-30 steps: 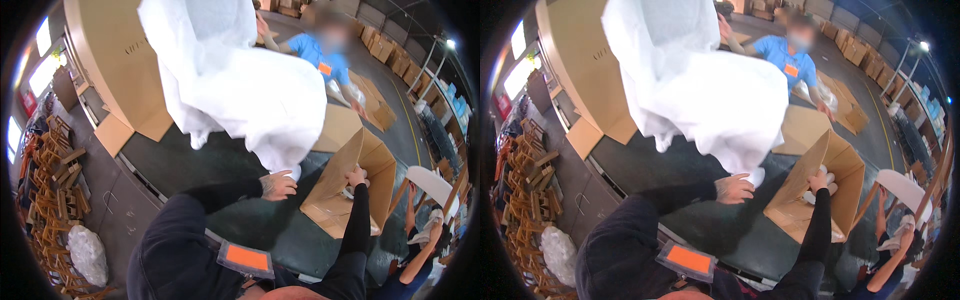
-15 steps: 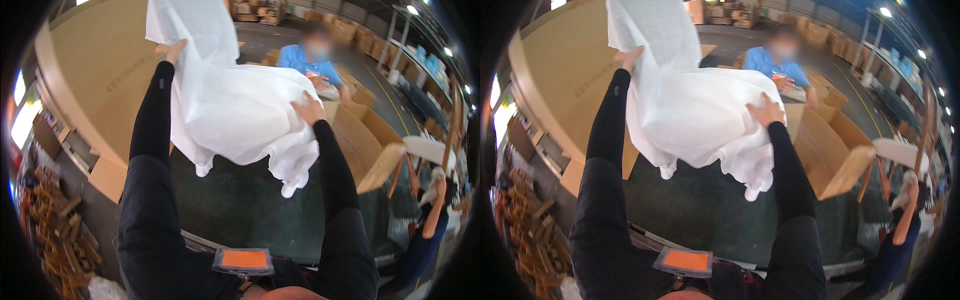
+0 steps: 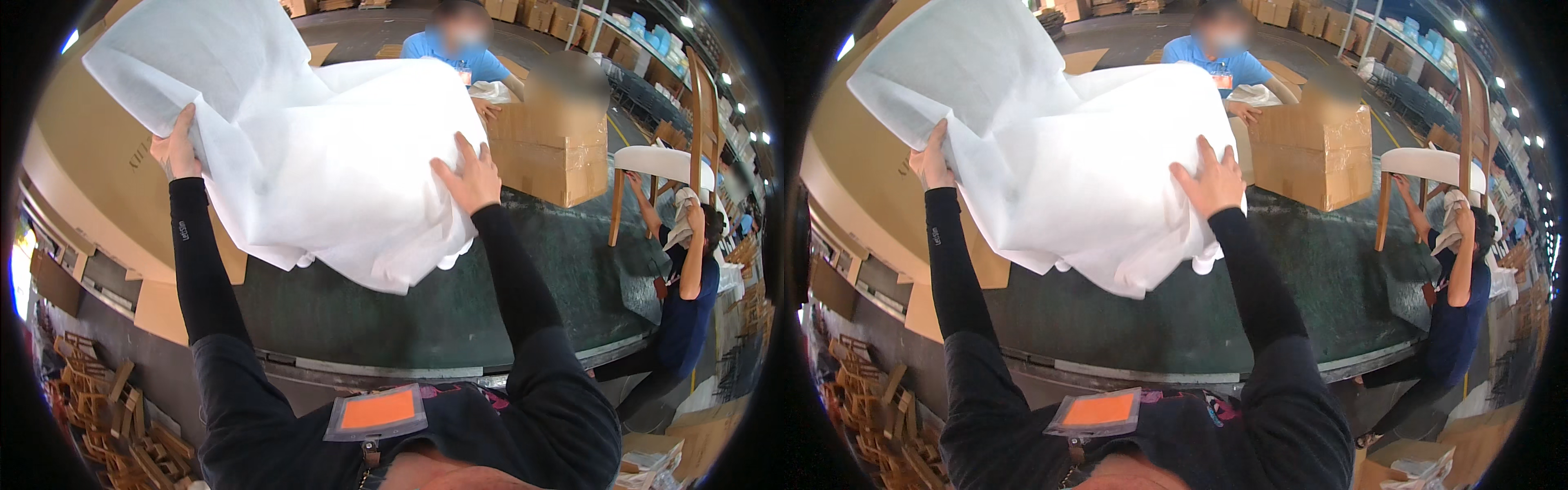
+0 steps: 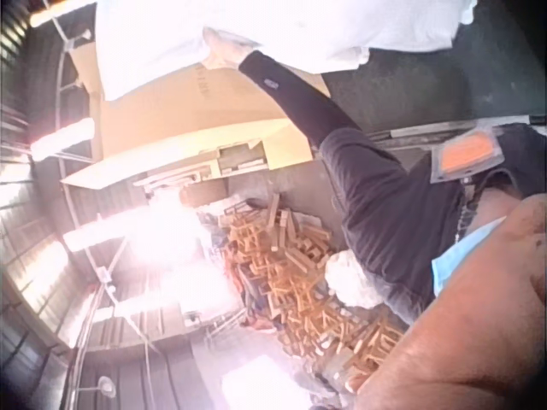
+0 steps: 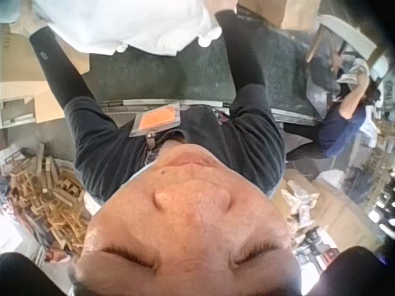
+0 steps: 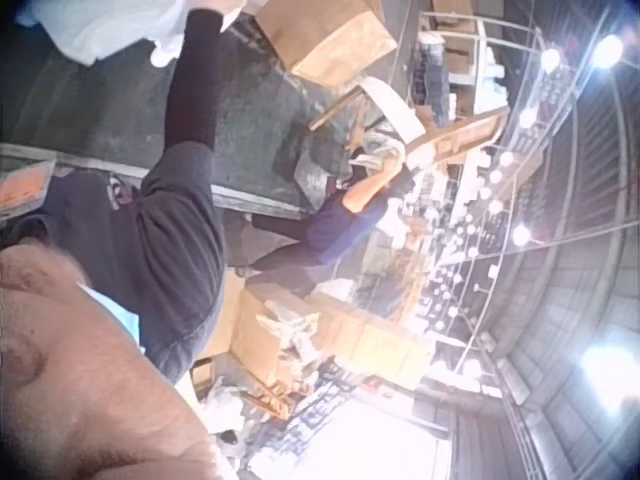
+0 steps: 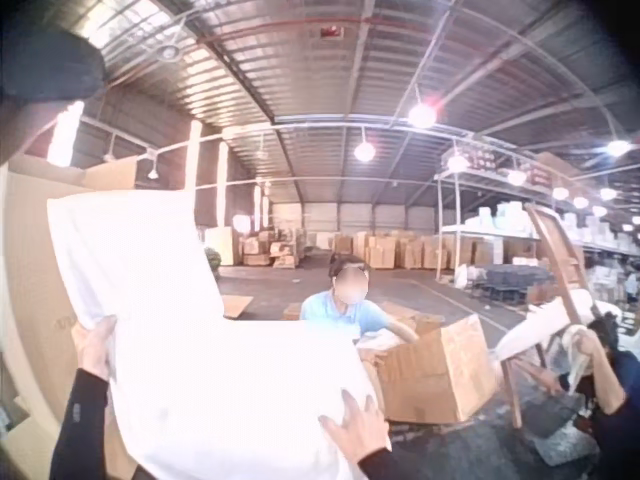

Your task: The person wraps a wooden chair with white foam padding and bubble wrap in a warehouse setting. They place foam pieces on the seat and back, then cover the chair with a large sheet of bubble wrap, adjusting it to fully enclose the chair.

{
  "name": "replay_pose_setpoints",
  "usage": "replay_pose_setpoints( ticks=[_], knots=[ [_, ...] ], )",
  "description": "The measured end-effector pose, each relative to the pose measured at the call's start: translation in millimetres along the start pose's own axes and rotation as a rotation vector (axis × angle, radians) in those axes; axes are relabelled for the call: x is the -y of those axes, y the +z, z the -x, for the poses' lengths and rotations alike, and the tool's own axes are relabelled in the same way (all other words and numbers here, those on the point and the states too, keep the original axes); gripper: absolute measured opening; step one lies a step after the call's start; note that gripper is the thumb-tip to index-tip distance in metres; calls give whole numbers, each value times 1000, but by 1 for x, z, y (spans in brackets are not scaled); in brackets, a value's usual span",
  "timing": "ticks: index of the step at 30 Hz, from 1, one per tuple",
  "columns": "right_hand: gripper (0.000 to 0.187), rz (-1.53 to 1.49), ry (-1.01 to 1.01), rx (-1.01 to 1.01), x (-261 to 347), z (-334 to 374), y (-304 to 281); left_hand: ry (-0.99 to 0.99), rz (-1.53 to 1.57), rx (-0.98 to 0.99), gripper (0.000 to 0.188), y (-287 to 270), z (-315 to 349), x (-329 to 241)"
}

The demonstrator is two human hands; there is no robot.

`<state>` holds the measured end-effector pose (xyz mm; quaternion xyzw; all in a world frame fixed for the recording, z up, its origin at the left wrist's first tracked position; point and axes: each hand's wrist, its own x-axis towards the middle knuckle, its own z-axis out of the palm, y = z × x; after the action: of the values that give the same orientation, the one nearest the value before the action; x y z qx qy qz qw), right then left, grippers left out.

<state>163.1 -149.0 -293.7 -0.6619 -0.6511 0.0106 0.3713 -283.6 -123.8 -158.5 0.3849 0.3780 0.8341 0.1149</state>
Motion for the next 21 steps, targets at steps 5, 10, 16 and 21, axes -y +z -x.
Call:
replay_pose_setpoints(
  ticks=[5, 10, 16, 21],
  knots=[
    [65, -420, -189, -169, -46, 104, -15, 61, 50, -44, 49, -40, 38, -33],
    [54, -703, 36, -230, -139, 206, -8, 69, 68, -84, 46, -79, 61, -53],
    [99, 142, 643, 826, -245, 317, 20, 59, 57, -169, 45, -106, 72, -74],
    [120, 395, 565, 1209, -244, 365, 27, 10, 81, -186, 40, -106, 91, -74]
  ],
)
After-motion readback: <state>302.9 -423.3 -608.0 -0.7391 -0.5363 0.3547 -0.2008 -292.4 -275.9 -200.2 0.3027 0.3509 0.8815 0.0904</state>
